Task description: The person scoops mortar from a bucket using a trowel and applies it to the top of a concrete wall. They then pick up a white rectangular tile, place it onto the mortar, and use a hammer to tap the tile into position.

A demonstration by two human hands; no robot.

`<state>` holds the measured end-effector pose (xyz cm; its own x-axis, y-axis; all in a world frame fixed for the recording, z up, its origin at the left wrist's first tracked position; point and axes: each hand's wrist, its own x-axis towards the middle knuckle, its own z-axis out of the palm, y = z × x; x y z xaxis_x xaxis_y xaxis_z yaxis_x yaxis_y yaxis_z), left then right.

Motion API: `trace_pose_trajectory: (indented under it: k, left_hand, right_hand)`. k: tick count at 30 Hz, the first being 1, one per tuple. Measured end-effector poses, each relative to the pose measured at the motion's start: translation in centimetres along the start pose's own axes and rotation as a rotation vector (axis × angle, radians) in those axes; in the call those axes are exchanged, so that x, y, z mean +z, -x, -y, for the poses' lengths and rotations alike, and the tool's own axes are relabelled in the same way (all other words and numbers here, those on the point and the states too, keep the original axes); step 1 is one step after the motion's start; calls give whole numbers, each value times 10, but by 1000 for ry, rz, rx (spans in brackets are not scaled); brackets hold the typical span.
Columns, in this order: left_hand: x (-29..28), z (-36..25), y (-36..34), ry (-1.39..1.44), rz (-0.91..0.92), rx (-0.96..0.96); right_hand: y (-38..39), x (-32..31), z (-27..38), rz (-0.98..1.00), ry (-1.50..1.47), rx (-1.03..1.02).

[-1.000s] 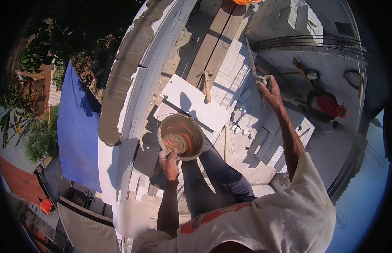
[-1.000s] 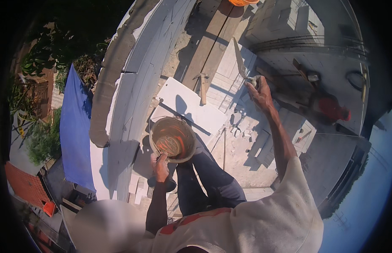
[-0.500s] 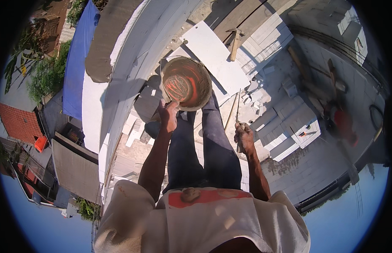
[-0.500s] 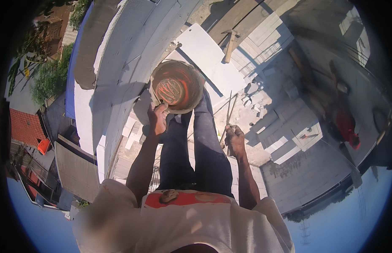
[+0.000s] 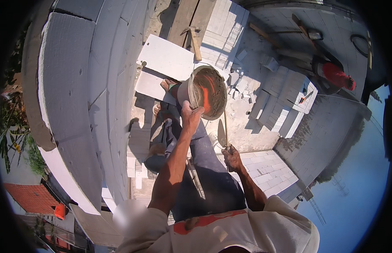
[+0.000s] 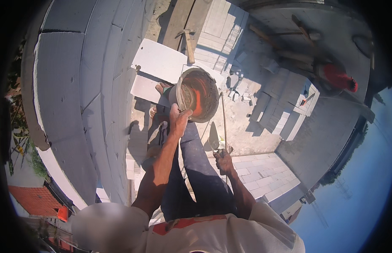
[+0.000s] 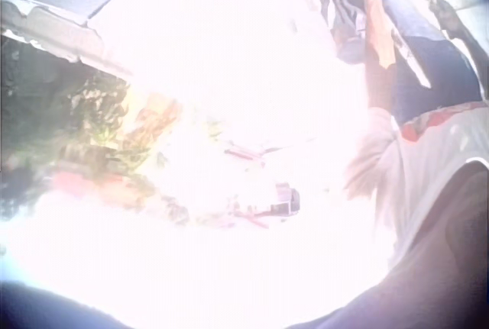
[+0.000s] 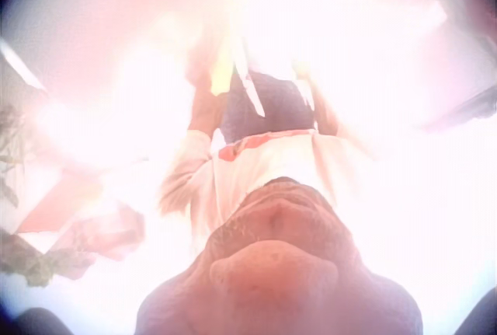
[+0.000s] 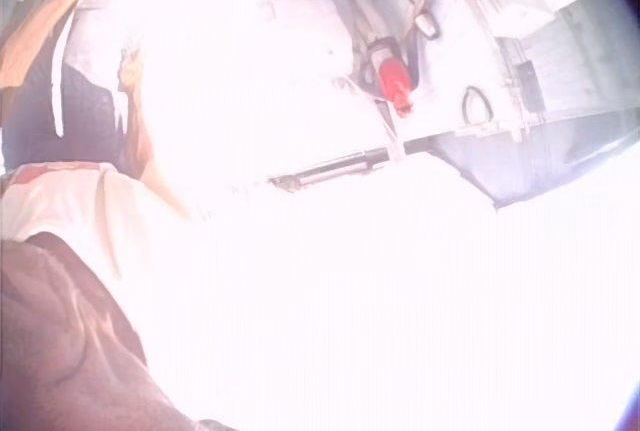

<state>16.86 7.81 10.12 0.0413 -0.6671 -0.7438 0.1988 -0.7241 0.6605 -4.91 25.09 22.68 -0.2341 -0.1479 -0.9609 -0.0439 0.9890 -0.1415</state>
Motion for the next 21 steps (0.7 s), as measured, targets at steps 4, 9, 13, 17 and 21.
trace_pose_trajectory:
  k: [4,9,13,17,21]
  left_hand:
    - [81,42,-11,-265,219,-47]
    - [149,124,-16,-379,492,-163]
    - [173,206,-24,-477,660,-215]
    - [177,271,-39,-497,849,-246]
    - [155,270,-54,-760,714,16]
  right_hand:
    - [-3,1,-81,-44,-35,44]
    - [-21,9,-154,-45,-119,30]
    - [-38,16,-177,33,-316,-69]
    - [-52,22,-175,17,-465,148]
    - [-46,34,-145,-65,-277,217]
